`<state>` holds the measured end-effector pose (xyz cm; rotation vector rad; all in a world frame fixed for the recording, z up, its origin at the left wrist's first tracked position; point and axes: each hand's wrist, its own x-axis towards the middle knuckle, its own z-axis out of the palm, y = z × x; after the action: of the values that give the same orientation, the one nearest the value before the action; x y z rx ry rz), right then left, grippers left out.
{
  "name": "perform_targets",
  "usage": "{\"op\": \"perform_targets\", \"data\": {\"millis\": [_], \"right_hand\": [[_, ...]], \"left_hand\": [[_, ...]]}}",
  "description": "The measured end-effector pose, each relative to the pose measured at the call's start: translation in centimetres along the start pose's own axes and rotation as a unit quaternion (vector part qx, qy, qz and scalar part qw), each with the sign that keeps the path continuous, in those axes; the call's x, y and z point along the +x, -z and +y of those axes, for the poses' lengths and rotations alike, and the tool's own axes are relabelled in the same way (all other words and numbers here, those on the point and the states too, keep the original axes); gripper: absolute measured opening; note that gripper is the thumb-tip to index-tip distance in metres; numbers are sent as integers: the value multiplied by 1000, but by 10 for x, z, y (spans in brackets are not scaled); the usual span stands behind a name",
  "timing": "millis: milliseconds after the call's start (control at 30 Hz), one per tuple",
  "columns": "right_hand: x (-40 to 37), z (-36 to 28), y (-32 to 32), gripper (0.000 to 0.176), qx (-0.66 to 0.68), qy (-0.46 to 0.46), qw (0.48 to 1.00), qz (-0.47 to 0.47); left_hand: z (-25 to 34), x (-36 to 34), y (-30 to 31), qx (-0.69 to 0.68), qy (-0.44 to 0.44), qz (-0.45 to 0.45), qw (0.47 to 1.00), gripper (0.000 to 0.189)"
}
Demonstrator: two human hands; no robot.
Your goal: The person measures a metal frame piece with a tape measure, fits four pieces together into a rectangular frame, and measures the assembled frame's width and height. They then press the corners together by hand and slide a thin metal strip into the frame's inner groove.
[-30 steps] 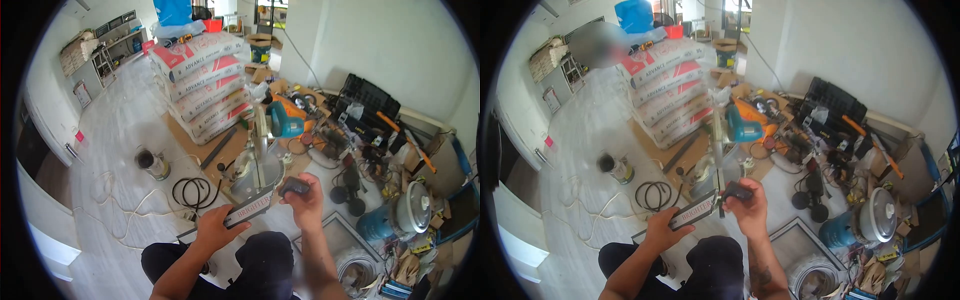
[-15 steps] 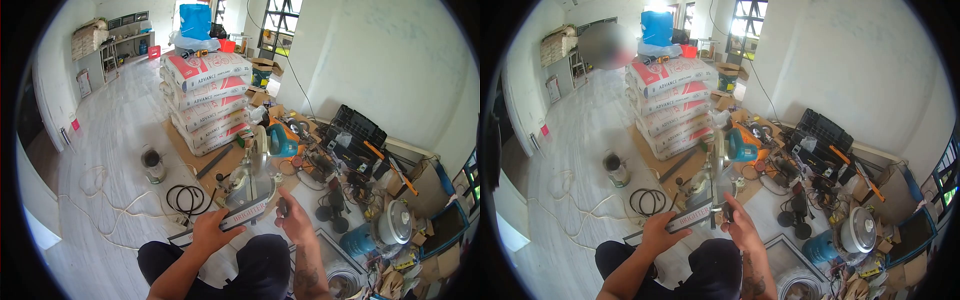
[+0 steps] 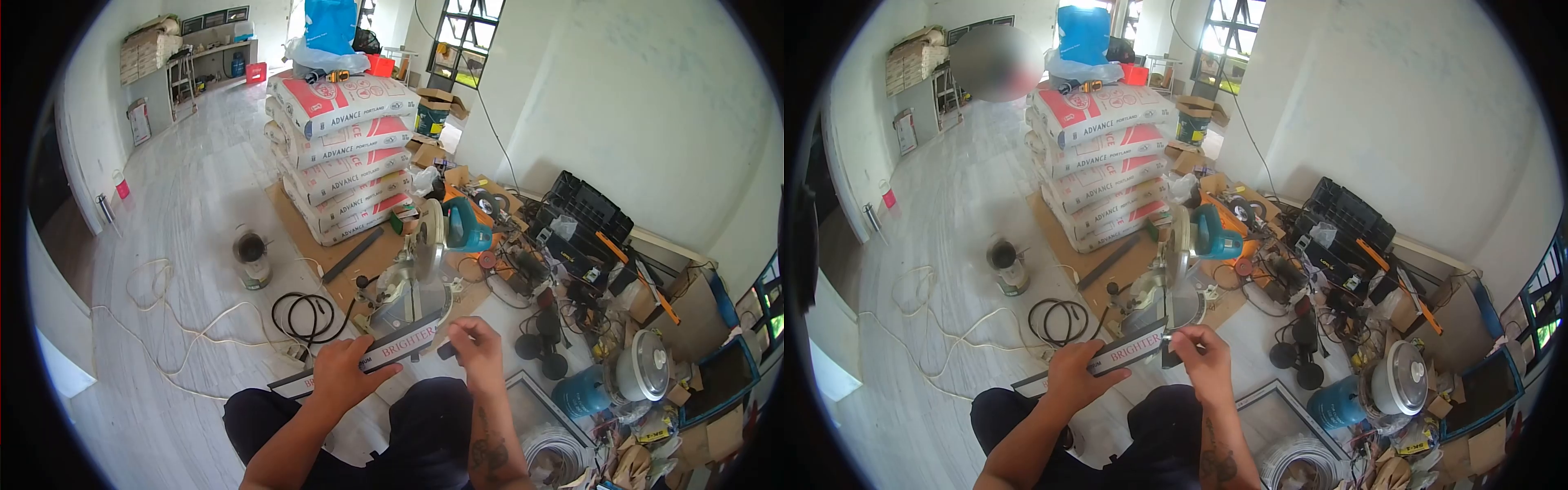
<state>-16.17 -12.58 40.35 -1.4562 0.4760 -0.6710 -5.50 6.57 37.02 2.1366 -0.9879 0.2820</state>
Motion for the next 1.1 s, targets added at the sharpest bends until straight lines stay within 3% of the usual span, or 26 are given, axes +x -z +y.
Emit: {"op": "perform_targets", "data": {"millis": [133, 433, 533, 600, 633, 667, 700, 800, 967, 1033, 1100], "right_hand": [[2, -3, -7, 13, -56, -35, 998, -22], [4, 17, 25, 10, 41, -87, 994, 53], [7, 22, 35, 15, -25, -107, 994, -3], [10, 24, 30, 24, -223, 16, 975, -11], [12, 21, 29, 24, -224, 17, 975, -10], [13, 18, 27, 28, -50, -22, 998, -7], [13, 14, 24, 32, 126, -62, 990, -2], [16, -2, 13, 30, 227, -82, 970, -29], [21, 7, 5, 29, 171, -85, 981, -37], [20, 12, 2, 29, 138, -79, 987, -25], [18, 17, 0, 31, 9, -22, 1000, 12]], "left_hand": [[1, 1, -1, 25, -8, -4, 1000, 58], [-8, 2, 0, 0, 58, -3, 998, 62], [-9, 3, 1, -34, 64, -12, 997, 63], [-9, 3, 1, -37, 59, -19, 997, 63], [-8, 4, 0, -40, 57, -23, 997, 64], [-9, 4, -2, -41, 58, -23, 997, 64], [-11, 3, -4, -40, 44, -18, 998, 64], [-10, 3, -5, -43, 21, -24, 999, 64], [-6, 3, 0, -81, 36, -45, 995, 63], [-7, 1, 1, -36, 7, -29, 999, 59], [-10, 0, -1, -7, -14, -26, 1000, 56]]}}
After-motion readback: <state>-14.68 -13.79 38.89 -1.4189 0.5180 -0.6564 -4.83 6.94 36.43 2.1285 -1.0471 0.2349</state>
